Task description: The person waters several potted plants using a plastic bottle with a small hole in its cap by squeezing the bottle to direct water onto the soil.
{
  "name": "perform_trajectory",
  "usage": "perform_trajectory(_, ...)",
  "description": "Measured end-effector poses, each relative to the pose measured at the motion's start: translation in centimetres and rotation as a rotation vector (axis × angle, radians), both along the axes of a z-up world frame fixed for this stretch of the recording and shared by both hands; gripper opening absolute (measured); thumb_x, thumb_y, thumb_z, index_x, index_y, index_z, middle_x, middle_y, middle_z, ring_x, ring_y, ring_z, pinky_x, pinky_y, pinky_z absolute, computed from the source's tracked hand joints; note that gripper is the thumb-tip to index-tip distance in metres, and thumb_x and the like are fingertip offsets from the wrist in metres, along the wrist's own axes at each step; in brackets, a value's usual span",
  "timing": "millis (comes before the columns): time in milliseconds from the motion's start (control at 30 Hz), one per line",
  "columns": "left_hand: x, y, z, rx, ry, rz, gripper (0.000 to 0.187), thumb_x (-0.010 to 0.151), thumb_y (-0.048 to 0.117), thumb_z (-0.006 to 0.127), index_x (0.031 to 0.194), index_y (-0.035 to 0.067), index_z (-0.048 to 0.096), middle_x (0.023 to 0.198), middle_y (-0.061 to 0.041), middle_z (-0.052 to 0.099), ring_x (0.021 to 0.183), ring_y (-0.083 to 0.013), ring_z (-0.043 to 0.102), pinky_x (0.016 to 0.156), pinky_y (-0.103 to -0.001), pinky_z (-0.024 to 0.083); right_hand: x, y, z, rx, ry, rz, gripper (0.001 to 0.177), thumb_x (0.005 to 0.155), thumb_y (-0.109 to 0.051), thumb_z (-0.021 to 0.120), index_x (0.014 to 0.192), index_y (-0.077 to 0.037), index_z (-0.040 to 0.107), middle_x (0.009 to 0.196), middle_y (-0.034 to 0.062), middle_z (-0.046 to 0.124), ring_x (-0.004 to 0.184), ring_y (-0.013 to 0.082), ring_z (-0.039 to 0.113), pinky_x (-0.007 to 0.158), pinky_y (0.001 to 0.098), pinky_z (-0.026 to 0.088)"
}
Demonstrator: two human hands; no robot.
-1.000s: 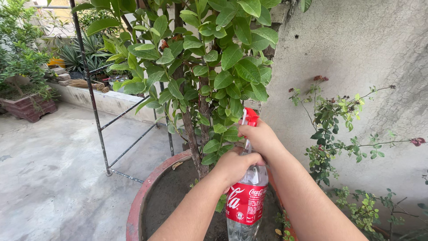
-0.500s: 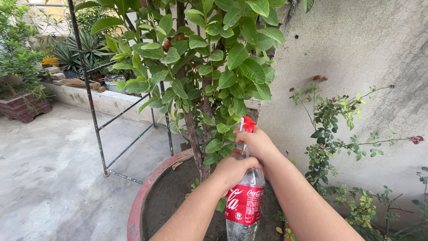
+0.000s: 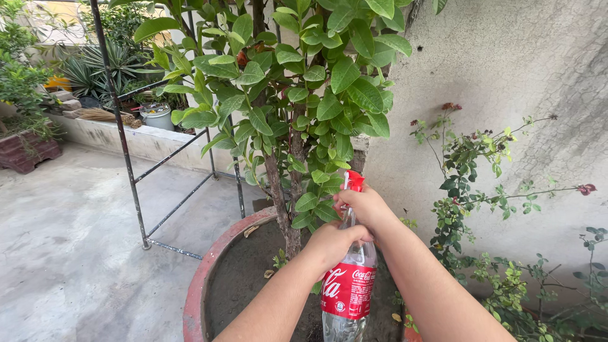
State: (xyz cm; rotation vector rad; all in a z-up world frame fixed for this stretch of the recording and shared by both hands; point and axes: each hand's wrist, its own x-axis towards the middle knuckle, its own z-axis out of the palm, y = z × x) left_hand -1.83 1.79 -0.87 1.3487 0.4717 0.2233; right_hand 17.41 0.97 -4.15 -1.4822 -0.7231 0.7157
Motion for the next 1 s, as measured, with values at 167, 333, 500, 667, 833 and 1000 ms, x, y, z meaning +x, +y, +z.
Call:
perform_trajectory(167,-1.2,0.0,-0.1,0.073,0.028,0.013,0.030,0.075,0.027,0.072,0.091,0.002,0.068,0.084,-0.009,0.066,0.069,-0.0198,0.067,0.065,-0.034,0.056,-0.5,0.0,-1.1,-0.040,-0.089,-0.024,0.025,0.076,-0.014,0.066,0.094,0.002,0.069,0.108,0.0104,0.077,0.092,0.0223,0.069,0.082,0.0361,0.055)
perform_trajectory(333,-2.5,0.2,-0.5,0.062,0.062,0.009,0.032,0.073,0.029,0.072,0.093,0.004,0.067,0.086,-0.009,0.068,0.071,-0.0207,0.068,0.067,-0.034,0.056,-1.6,0.0,-2.4,-0.028,-0.144,-0.035,0.022,0.075,-0.017,0.066,0.090,-0.001,0.070,0.115,0.0091,0.076,0.103,0.0204,0.068,0.093,0.0328,0.051)
perform_trajectory(500,-3.7,0.3,-1.0,0.046,0.088,0.037,0.035,0.072,0.028,0.074,0.093,0.002,0.065,0.089,-0.010,0.068,0.072,-0.0211,0.068,0.068,-0.034,0.057,-2.9,0.1,-3.0,-0.059,-0.141,-0.026,0.024,0.079,-0.021,0.066,0.083,0.003,0.068,0.119,0.0076,0.077,0.105,0.0195,0.068,0.092,0.0334,0.051)
perform_trajectory(667,-4.7,0.4,-1.0,0.105,0.082,-0.003,0.038,0.072,0.032,0.072,0.092,0.000,0.069,0.086,-0.010,0.067,0.070,-0.0197,0.067,0.066,-0.032,0.055,-4.5,-0.3,-2.5,-0.103,-0.119,-0.050,0.021,0.075,-0.018,0.066,0.086,0.000,0.069,0.119,0.0076,0.076,0.103,0.0220,0.067,0.091,0.0347,0.051)
perform_trajectory(833,-5.3,0.4,-1.1,0.093,0.109,0.009,0.041,0.071,0.031,0.075,0.094,-0.001,0.065,0.087,-0.010,0.067,0.070,-0.0210,0.067,0.066,-0.034,0.056,-4.9,-0.3,-3.0,-0.084,-0.102,-0.046,0.023,0.074,-0.017,0.065,0.090,0.000,0.069,0.120,0.0083,0.076,0.105,0.0213,0.067,0.093,0.0348,0.051)
perform_trajectory(1000,-5.7,0.3,-1.1,0.096,0.100,-0.012,0.045,0.070,0.033,0.075,0.095,-0.003,0.063,0.087,-0.011,0.066,0.069,-0.0225,0.067,0.066,-0.035,0.056,-4.9,-0.4,-3.4,-0.066,-0.101,-0.048,0.023,0.074,-0.016,0.065,0.091,0.001,0.069,0.119,0.0098,0.076,0.107,0.0210,0.067,0.096,0.0338,0.050)
